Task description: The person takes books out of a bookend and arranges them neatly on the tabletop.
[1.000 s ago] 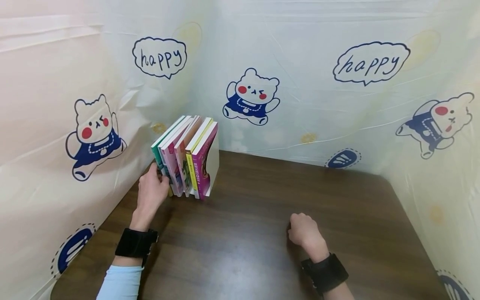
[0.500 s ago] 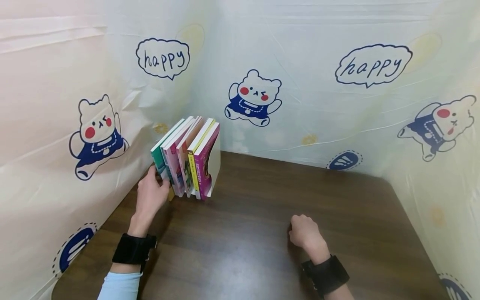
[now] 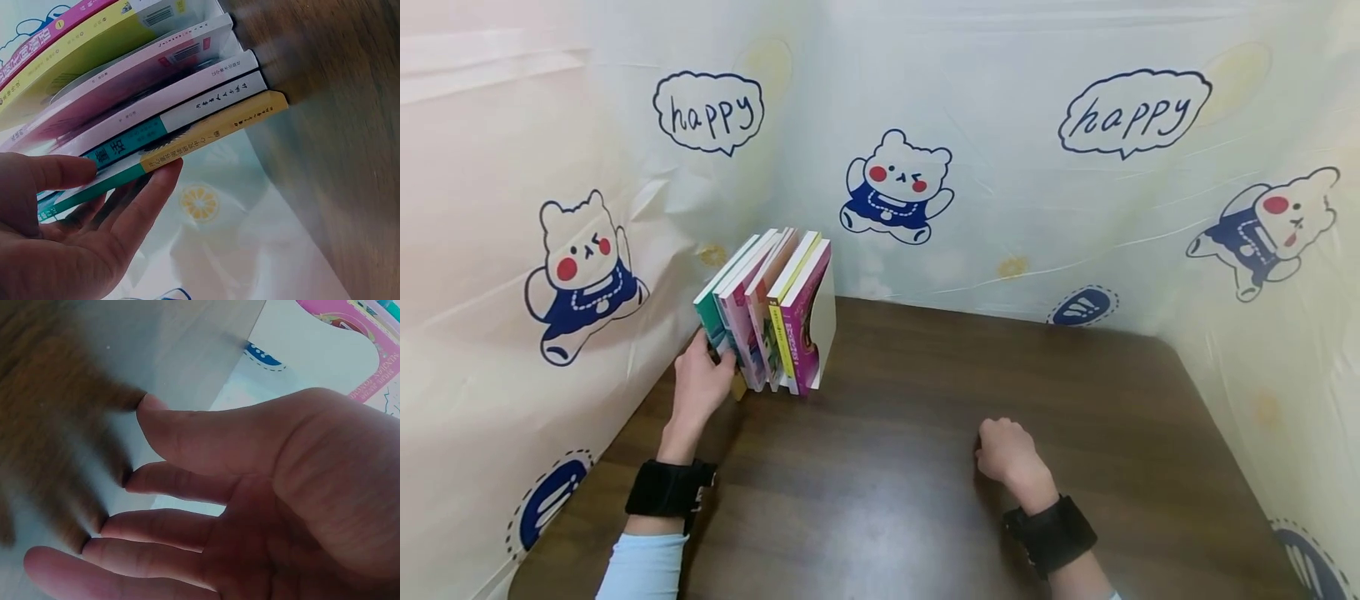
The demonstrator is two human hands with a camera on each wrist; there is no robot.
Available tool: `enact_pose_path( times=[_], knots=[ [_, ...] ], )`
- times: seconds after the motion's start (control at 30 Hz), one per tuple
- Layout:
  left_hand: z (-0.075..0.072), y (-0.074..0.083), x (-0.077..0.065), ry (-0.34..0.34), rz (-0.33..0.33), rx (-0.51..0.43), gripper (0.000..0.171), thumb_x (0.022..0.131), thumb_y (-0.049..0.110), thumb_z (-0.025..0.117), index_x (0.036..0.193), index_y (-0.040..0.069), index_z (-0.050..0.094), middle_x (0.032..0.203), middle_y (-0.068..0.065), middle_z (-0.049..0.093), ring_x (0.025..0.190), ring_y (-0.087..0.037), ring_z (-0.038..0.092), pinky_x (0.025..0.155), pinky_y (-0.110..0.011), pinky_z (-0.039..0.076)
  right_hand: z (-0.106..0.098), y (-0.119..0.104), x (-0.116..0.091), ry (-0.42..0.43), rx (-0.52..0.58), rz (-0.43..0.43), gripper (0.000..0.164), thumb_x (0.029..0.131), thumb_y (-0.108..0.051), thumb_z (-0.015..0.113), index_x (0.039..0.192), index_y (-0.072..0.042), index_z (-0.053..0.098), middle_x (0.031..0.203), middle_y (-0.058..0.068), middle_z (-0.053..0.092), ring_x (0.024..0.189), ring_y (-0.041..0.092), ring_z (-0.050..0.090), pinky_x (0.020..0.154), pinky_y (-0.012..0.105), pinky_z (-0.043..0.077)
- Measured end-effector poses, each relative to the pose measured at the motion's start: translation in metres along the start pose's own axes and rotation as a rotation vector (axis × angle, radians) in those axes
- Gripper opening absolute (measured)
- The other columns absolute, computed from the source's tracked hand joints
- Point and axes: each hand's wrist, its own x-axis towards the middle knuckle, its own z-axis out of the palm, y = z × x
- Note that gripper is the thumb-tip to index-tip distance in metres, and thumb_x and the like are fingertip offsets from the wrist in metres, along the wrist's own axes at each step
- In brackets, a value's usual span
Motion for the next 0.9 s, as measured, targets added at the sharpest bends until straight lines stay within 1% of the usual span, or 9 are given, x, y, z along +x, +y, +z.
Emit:
enact_pose_path(
  times=[0.23,0.4,0.47,0.6,0.77,0.9],
  knots=[
    [-0.005,0.000,-0.009,-0.018,-0.001,-0.003,0.053,0.106,0.012,0.054,0.155,-0.004,0.043,0.140,-0.036,0.058,0.115,-0.054,0.064,0.086,-0.066,0.056,0.001,0.001,0.001,-0.020,-0.005,0.020,0.015,0.095,-0.008,0.076,0.093,0.005,0.068,0.081,0.015,0.060,0.072,0.028,0.056,0.065,0.046,0.052],
    [-0.010,-0.001,-0.018,-0.031,-0.013,0.009,0.054,0.106,0.010,0.055,0.156,-0.005,0.041,0.141,-0.037,0.056,0.119,-0.055,0.062,0.091,-0.068,0.053,0.002,0.001,0.000,-0.037,0.017,0.031,0.015,0.096,-0.008,0.076,0.095,0.004,0.068,0.078,0.011,0.056,0.068,0.026,0.054,0.062,0.041,0.049],
    [-0.010,-0.001,-0.019,-0.047,-0.026,0.002,0.057,0.106,0.011,0.055,0.158,-0.005,0.037,0.143,-0.038,0.053,0.122,-0.056,0.060,0.093,-0.069,0.051,0.002,0.002,-0.001,-0.048,0.026,0.043,0.015,0.096,-0.009,0.076,0.095,0.004,0.068,0.078,0.011,0.056,0.068,0.026,0.054,0.062,0.041,0.048],
    [-0.009,-0.002,-0.016,-0.065,-0.034,-0.039,0.060,0.106,0.012,0.055,0.160,-0.003,0.033,0.148,-0.037,0.050,0.127,-0.056,0.056,0.098,-0.071,0.048,0.001,0.002,-0.002,-0.053,0.034,0.056,0.017,0.096,-0.010,0.077,0.096,0.004,0.067,0.080,0.012,0.057,0.068,0.026,0.055,0.062,0.041,0.048],
    [-0.007,-0.005,-0.008,-0.062,-0.019,-0.079,0.061,0.108,0.016,0.054,0.161,-0.002,0.032,0.151,-0.035,0.048,0.129,-0.057,0.054,0.098,-0.071,0.047,0.001,0.003,0.001,-0.039,0.026,0.047,0.017,0.096,-0.010,0.077,0.098,0.004,0.067,0.086,0.017,0.062,0.072,0.028,0.058,0.065,0.044,0.051],
    [-0.005,-0.006,-0.005,-0.063,-0.016,-0.088,0.060,0.109,0.018,0.053,0.162,-0.002,0.032,0.151,-0.036,0.048,0.130,-0.057,0.054,0.097,-0.070,0.048,0.003,0.003,0.000,-0.054,0.032,0.059,0.021,0.096,-0.011,0.076,0.104,0.006,0.067,0.097,0.025,0.064,0.081,0.033,0.061,0.071,0.049,0.054]
  ],
)
